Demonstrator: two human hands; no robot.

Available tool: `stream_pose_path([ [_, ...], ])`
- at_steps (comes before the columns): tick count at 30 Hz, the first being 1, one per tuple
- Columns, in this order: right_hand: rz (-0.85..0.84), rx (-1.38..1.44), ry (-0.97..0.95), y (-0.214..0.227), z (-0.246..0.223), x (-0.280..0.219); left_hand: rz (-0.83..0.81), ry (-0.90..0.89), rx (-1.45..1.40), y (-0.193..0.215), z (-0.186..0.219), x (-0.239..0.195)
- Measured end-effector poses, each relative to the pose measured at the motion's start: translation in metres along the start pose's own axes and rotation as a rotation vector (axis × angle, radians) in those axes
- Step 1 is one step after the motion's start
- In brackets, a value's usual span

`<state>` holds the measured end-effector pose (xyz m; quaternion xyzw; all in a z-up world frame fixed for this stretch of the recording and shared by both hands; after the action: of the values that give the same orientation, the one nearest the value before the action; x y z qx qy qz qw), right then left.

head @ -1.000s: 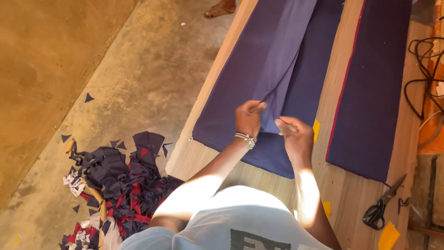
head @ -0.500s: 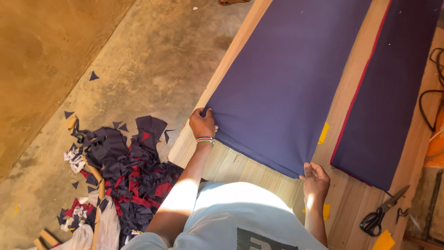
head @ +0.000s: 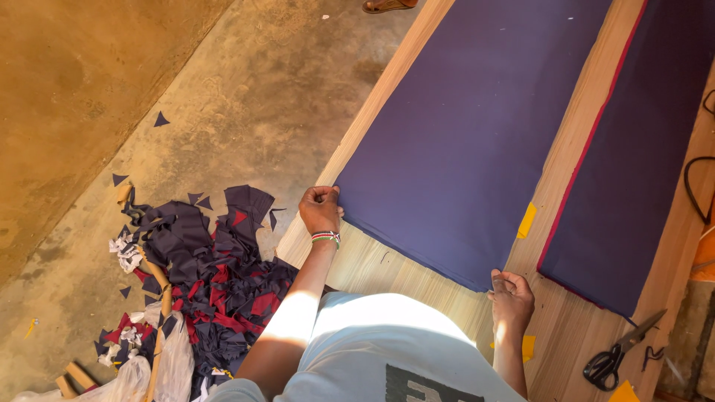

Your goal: Aligning and folding large pieces of blue fabric on a cutting table

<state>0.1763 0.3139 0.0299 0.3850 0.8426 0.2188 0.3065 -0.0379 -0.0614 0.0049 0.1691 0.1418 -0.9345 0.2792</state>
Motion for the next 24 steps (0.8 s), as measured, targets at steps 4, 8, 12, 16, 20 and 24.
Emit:
stream_pose_path([
  [4,-0.007,0.028,0.019,-0.003,0.023,0.017,0.011,0.051,-0.077,0.002,-0.01,0.006],
  [8,-0.033,-0.015,0.032,0.001,0.019,0.016,-0.001,0.025,-0.096,0.003,-0.012,0.007],
  [12,0.131,-0.259,0.215,0.027,0.002,0.021,-0.015,0.03,-0.111,0.002,-0.012,0.007],
  [16,0.558,-0.597,0.65,0.057,0.012,0.076,-0.035,0.019,-0.065,0.005,-0.011,0.006],
  [20,0.535,-0.803,0.522,0.07,0.012,0.102,-0.09,-0.058,-0.007,0.003,-0.014,0.011],
  [24,0.486,-0.878,0.541,0.08,0.016,0.118,-0.098,-0.106,0.011,0.007,-0.016,0.02],
])
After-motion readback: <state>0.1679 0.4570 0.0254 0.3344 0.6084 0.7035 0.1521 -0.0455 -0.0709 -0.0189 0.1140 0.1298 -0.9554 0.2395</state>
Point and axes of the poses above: each hand's wrist, its own x-axis towards the middle knuckle, its own y-axis out of the back of the hand, z = x × y, the point moved 5 cm from there along x, towards the middle knuckle, and after that the axes turned 9 degrees about -x, right-handed, at the moved point
